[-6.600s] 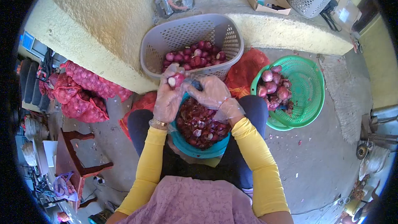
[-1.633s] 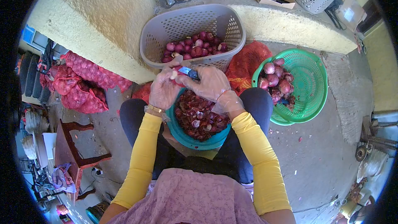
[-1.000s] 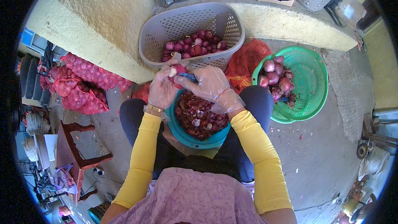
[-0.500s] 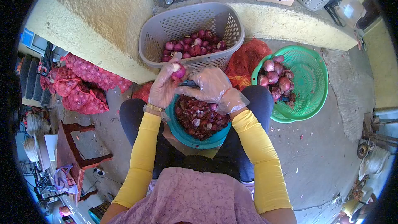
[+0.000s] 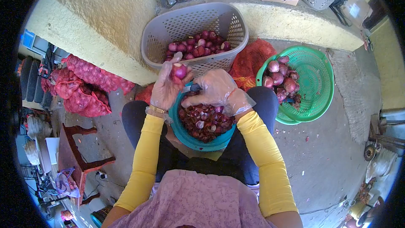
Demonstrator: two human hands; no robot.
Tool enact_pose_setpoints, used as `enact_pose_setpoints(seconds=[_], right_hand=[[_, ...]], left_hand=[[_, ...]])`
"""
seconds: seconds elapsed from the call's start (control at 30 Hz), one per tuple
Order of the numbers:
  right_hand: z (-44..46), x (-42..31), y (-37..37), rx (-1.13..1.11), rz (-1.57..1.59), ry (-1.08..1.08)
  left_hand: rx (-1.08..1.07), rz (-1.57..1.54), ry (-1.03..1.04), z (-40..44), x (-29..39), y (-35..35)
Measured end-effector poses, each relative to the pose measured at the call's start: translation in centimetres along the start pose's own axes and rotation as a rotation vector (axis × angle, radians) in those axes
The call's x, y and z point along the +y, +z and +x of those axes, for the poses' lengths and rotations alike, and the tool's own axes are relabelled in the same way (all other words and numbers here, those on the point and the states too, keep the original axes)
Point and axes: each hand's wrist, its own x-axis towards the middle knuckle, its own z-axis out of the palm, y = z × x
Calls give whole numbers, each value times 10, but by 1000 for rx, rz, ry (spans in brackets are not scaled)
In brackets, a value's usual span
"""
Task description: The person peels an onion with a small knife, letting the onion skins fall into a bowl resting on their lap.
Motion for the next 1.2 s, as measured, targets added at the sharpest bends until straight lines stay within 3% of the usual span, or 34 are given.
enact_pose_setpoints(seconds=[0.3,0.47,0.57,0.77,1.0,1.07,1.2], right_hand=[[-2,2,-7,47,-30,21],[3,7,6,350,222,150],[7,5,5,315,347,278],[15,15,23,274,635,199],[14,11,18,321,528,290],[16,18,27,360,665,167],[16,16,22,308,652,238]], left_hand=[[10,115,41,1,2,-4],[3,114,48,0,1,-5],[4,72,44,-2,-2,11],[-29,104,25,1,-4,-7],[-17,130,-8,-2,-4,7],[-19,155,-2,-1,-5,8],[-5,272,6,-1,-6,1]])
